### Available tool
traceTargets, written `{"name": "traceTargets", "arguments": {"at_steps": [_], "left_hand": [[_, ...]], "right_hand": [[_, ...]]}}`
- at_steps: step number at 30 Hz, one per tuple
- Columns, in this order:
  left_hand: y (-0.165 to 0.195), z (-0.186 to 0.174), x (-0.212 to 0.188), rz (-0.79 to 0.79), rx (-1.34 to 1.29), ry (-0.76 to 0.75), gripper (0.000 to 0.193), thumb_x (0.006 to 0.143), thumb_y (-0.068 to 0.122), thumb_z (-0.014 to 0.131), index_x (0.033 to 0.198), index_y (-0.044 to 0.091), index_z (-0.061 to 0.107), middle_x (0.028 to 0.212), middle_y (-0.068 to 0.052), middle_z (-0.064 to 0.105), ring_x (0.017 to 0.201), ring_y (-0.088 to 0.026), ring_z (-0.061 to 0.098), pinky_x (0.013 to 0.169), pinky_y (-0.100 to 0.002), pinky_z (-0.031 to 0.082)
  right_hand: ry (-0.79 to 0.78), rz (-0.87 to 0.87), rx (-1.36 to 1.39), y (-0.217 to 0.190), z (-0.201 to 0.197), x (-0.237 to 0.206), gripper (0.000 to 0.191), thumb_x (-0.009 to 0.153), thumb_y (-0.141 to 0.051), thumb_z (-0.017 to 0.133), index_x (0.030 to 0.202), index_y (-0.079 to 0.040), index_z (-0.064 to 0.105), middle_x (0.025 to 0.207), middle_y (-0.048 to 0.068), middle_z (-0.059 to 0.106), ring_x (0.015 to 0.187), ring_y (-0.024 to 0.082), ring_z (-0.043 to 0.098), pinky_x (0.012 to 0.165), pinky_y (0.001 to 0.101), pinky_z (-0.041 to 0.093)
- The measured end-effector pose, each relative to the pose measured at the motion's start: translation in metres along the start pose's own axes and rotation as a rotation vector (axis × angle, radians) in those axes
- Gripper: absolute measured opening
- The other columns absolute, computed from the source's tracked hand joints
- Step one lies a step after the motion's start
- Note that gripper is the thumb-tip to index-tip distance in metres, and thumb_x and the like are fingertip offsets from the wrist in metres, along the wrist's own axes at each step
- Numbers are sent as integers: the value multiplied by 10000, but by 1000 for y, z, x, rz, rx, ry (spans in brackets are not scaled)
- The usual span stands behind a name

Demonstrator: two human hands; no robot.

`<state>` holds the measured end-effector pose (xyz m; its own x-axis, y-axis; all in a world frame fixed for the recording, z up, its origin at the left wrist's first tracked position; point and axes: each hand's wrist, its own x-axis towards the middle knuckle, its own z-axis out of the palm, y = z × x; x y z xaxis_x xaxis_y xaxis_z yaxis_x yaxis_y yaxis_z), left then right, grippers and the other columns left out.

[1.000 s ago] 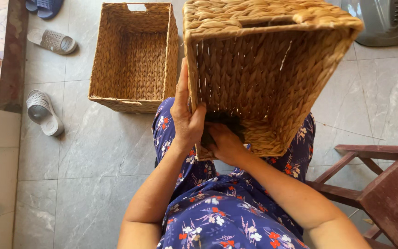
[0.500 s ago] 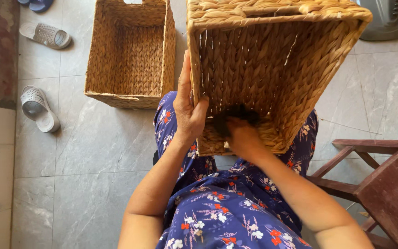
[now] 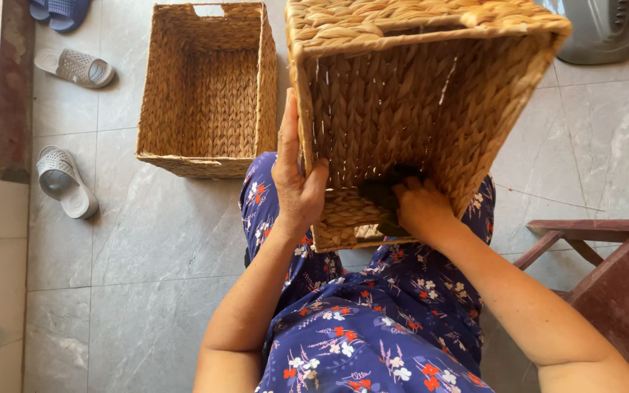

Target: The person wipes the exterior and interior surfaces of a woven basket with a green cloth. They rotate the basket to clean all sides and then wipe the inside before setting it aside.

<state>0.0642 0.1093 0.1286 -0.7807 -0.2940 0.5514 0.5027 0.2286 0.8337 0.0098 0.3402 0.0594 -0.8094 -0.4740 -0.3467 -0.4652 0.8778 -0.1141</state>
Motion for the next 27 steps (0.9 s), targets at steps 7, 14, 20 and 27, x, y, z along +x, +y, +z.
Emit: {"name": "traceTargets", "arguments": {"at_steps": [7, 14, 20, 27], "left_hand": [[0, 5, 3, 17, 36, 0, 899, 830, -176, 482, 1671, 42, 249, 1700, -160, 281, 1608, -247, 257, 1338, -337, 198], [-3, -1, 7, -18, -2, 23, 867, 844, -169, 447, 1666, 32, 255, 1743, -142, 293, 1598, -235, 269, 1368, -359, 217], [-6, -2, 4, -29, 2, 17, 875, 840, -171, 450, 1667, 27, 246, 1747, -140, 280, 1604, -230, 245, 1373, -359, 190], [-7, 0, 7, -2, 3, 3, 874, 843, -166, 470, 1663, 26, 234, 1742, -147, 272, 1647, -248, 244, 1367, -364, 194]], "right_hand": [[193, -248, 134, -31, 22, 4, 602, 754, -29, 632, 1354, -77, 632, 1511, 147, 547, 1263, 407, 568, 1069, 474, 471], [250, -362, 538, -97, 29, 14, 672, 729, -101, 713, 1386, -65, 578, 1391, 128, 594, 1247, 391, 561, 1067, 474, 455], [252, -244, 87, -29, 12, 4, 579, 696, -197, 772, 1242, -60, 633, 1315, 144, 606, 1127, 394, 566, 923, 524, 465], [165, -38, -5, -7, 24, 11, 386, 830, -97, 650, 1215, -67, 664, 1239, 170, 662, 1126, 376, 614, 956, 466, 526]]}}
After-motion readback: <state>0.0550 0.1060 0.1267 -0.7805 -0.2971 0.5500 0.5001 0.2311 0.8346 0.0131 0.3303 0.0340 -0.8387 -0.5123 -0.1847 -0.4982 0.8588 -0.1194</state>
